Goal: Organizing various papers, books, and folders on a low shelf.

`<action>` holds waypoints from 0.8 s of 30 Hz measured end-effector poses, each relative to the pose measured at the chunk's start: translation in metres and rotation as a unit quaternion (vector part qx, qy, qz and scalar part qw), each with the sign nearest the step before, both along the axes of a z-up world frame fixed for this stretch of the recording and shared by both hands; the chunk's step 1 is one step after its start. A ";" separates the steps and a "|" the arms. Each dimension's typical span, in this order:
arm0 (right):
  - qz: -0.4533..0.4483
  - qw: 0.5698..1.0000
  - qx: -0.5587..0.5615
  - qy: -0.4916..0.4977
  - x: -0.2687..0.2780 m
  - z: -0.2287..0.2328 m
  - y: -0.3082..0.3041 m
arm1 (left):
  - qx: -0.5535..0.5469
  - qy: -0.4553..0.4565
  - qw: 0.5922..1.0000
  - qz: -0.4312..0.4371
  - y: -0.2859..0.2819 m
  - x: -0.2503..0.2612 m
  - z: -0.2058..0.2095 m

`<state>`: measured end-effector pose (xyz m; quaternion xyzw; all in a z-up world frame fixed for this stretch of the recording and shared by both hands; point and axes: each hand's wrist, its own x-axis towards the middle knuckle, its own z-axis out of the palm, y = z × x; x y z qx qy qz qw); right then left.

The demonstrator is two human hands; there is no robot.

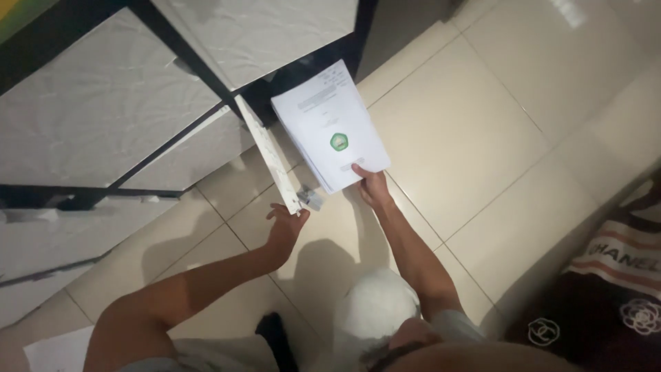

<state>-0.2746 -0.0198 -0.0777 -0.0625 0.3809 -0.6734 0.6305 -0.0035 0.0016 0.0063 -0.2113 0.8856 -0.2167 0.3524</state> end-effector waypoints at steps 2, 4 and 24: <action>0.005 1.000 0.024 0.006 0.006 -0.003 -0.002 | -0.022 0.022 0.999 0.012 0.007 0.005 -0.029; 0.009 0.999 0.044 0.011 0.011 -0.006 -0.016 | -0.047 0.041 0.998 0.023 0.010 0.011 -0.057; 0.112 0.991 -0.017 0.071 0.082 -0.095 -0.321 | 0.029 0.047 0.993 0.102 -0.002 -0.027 0.019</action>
